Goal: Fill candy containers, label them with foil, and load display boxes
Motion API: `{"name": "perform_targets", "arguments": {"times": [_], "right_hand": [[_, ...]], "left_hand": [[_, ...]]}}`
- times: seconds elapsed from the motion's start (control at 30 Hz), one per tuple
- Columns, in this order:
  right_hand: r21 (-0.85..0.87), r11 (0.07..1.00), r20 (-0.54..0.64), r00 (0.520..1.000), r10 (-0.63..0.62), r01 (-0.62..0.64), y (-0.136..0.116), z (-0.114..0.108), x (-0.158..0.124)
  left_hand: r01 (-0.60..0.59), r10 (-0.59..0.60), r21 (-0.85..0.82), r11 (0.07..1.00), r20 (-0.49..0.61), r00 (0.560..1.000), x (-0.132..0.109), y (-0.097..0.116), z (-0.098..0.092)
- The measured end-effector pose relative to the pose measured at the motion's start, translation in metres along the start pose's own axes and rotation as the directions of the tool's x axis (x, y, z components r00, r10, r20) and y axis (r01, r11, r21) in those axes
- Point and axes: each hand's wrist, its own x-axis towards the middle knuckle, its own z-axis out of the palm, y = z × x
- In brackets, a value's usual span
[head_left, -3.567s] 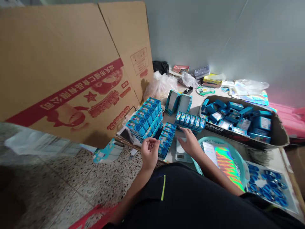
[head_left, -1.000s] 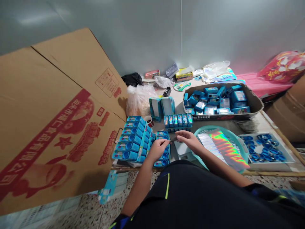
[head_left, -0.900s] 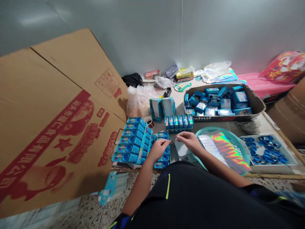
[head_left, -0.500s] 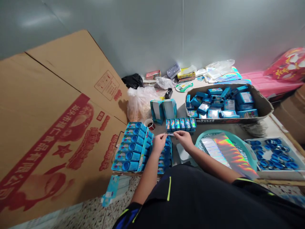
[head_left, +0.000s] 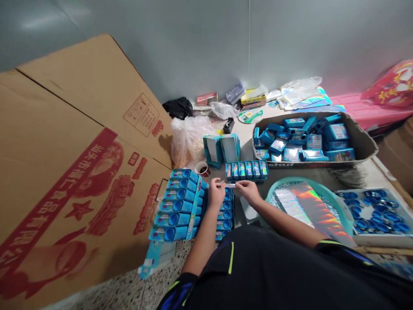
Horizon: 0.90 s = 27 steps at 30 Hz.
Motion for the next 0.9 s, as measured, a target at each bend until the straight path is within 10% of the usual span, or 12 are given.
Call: {"name": "perform_targets", "arguments": {"times": [0.9], "right_hand": [[0.01,1.0,0.039,0.999,0.007,-0.008,0.032,0.019,-0.003]], "left_hand": [[-0.13,0.131,0.054,0.99,-0.022,0.991,-0.011,-0.02,0.009]]}}
